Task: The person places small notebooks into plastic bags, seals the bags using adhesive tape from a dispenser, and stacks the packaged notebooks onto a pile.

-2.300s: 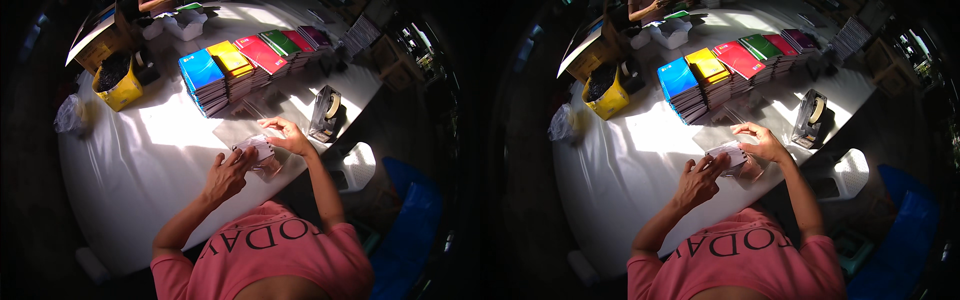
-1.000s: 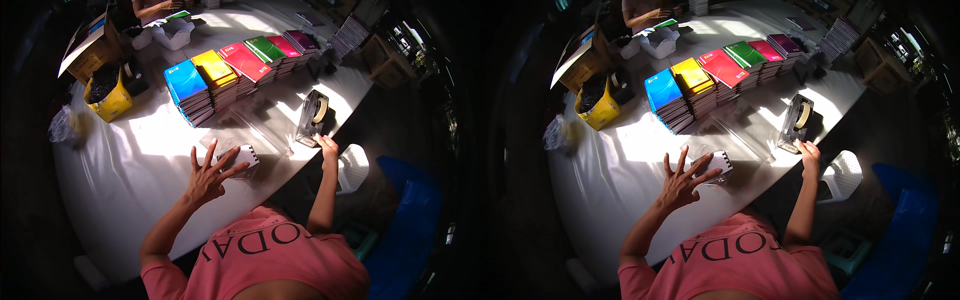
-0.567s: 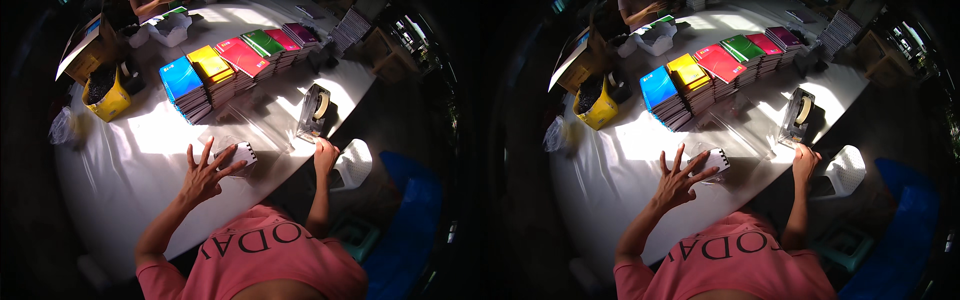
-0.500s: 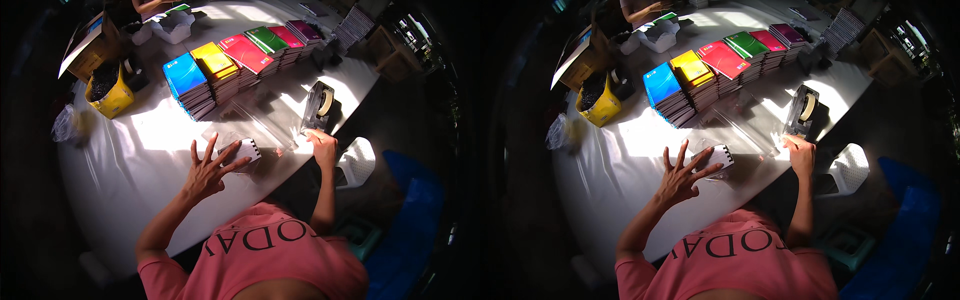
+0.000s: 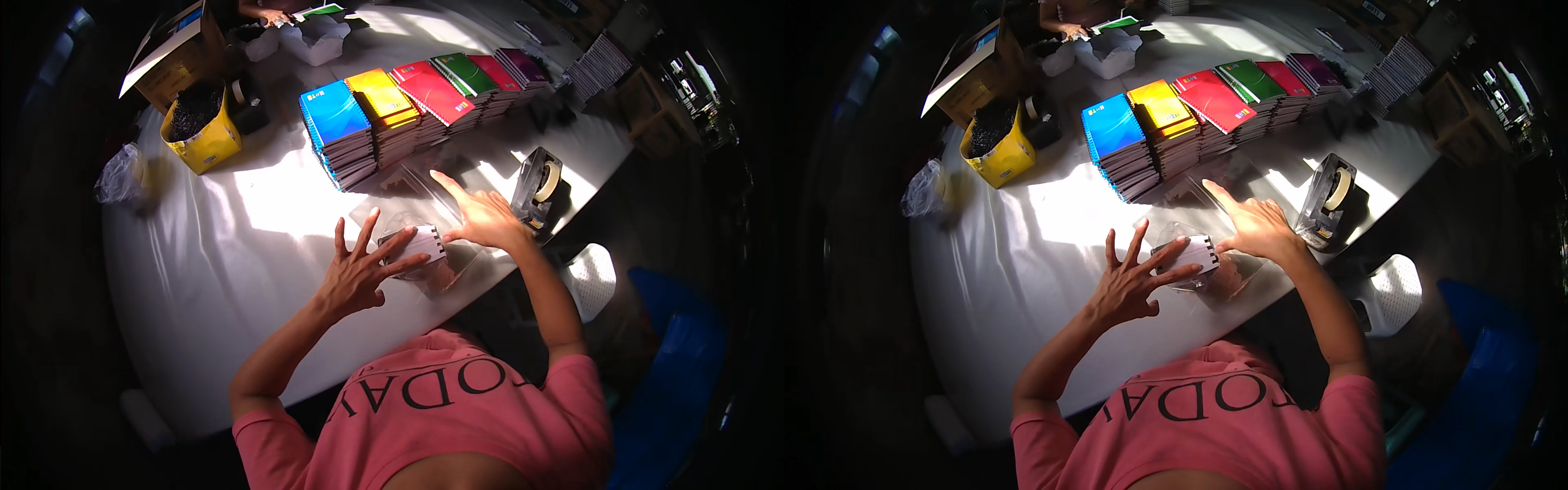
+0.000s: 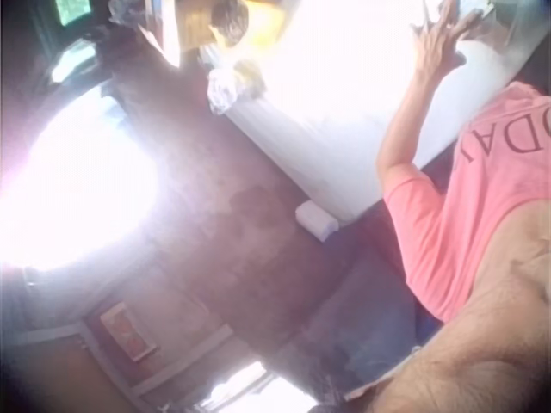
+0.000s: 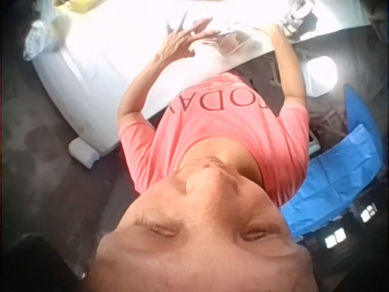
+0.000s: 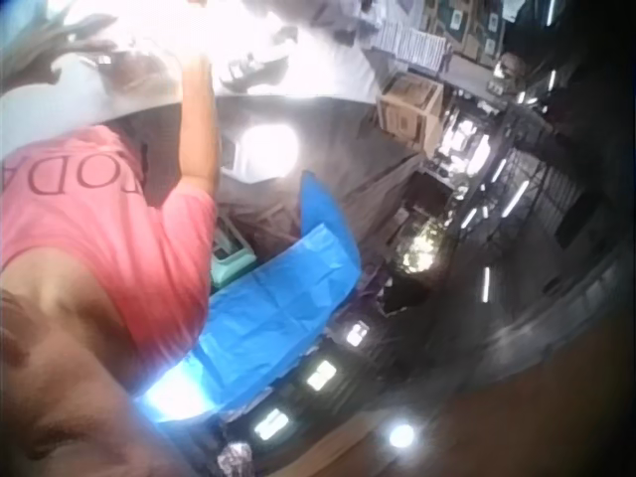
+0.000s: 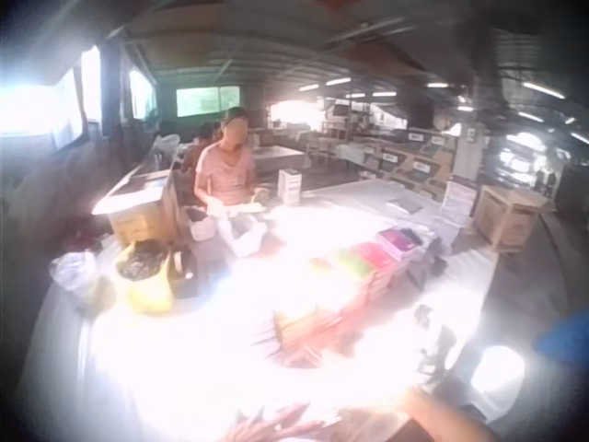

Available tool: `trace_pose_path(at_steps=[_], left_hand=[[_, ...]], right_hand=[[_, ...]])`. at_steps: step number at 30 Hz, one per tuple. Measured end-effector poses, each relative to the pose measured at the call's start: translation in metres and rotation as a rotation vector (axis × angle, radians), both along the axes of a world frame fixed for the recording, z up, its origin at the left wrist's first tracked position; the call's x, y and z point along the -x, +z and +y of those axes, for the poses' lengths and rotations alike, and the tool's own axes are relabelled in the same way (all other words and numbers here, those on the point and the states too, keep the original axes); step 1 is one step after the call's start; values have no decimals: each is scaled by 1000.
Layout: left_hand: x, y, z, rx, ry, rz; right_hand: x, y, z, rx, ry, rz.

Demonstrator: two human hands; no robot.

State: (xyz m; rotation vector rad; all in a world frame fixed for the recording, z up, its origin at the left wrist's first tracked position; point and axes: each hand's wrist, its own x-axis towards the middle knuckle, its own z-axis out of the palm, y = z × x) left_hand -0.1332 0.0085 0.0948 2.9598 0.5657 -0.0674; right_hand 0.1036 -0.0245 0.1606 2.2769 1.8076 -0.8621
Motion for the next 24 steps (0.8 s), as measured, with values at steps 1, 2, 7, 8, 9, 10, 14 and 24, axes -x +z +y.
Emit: trace_pose_path(at_steps=[1, 2, 7, 8, 9, 10, 14, 24], left_hand=[[0, -2, -1, 73, 33, -26], [1, -4, -1, 146, 67, -53], [-11, -37, -11, 400, 192, -402], [-14, -42, -11, 412, 195, -449], [-17, -42, -12, 430, 198, -493], [-21, -41, -13, 448, 200, -537], [-30, -50, -7, 510, 260, -804], [-49, -43, 7, 890, 674, -1126]], right_hand=[[-7, 7, -14, -1, 89, 164], [-8, -16, -22, -220, 226, 251], [17, -85, -51, -995, 275, 688], [18, -93, -50, -1045, 182, 813], [21, -98, -49, -1046, 17, 961], [23, -101, -44, -986, -300, 1405], [20, -87, -47, -763, -170, 1210], [28, -96, -20, -512, -257, 971]])
